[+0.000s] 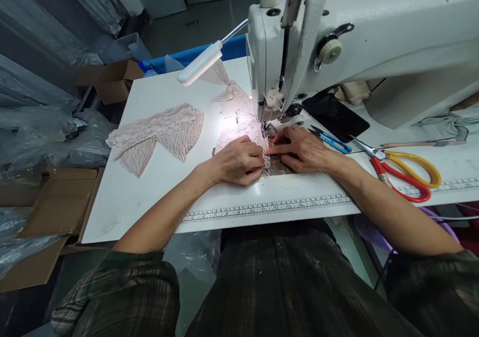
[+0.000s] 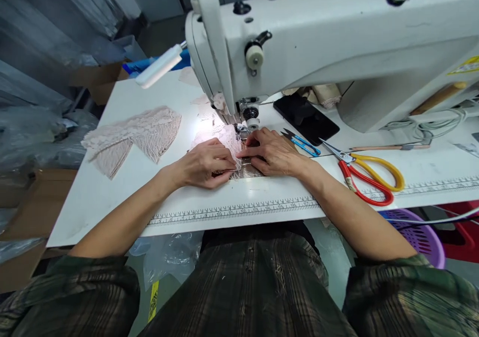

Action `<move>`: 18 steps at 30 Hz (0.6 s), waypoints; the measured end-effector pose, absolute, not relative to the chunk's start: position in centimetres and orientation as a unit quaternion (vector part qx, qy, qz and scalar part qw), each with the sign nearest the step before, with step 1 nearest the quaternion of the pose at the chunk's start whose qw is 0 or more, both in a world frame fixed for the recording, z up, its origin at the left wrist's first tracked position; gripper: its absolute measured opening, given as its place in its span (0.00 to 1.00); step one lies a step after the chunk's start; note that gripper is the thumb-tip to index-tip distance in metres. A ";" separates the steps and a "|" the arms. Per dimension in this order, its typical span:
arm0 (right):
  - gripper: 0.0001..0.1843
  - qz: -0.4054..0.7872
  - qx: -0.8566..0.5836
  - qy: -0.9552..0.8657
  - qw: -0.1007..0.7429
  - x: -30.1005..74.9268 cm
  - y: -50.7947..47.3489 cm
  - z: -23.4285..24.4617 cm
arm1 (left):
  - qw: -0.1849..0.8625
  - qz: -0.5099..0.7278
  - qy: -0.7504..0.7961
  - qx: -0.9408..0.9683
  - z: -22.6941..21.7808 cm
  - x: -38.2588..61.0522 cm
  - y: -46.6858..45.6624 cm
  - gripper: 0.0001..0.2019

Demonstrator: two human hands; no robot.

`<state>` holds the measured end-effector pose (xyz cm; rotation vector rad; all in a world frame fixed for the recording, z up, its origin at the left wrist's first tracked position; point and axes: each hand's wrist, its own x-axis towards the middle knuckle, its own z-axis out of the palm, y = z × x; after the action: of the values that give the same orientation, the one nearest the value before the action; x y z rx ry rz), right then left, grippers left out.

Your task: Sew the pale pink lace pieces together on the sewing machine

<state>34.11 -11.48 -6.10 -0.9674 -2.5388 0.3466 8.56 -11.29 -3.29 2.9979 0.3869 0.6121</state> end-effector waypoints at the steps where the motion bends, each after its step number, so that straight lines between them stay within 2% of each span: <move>1: 0.21 0.123 -0.347 -0.909 0.197 34.1 -11.5 -6.0 | 0.031 0.204 0.130 0.970 -3.4 8.6 -11.2 0.09; 18: 0.22 0.076 -0.379 -0.906 0.174 33.7 -12.0 -6.1 | -0.013 0.183 0.222 0.958 -4.3 8.3 -12.4 0.10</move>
<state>33.75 -12.02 -6.05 -1.0733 -2.5671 0.2162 8.30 -12.35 -4.33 3.0338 0.7029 0.5797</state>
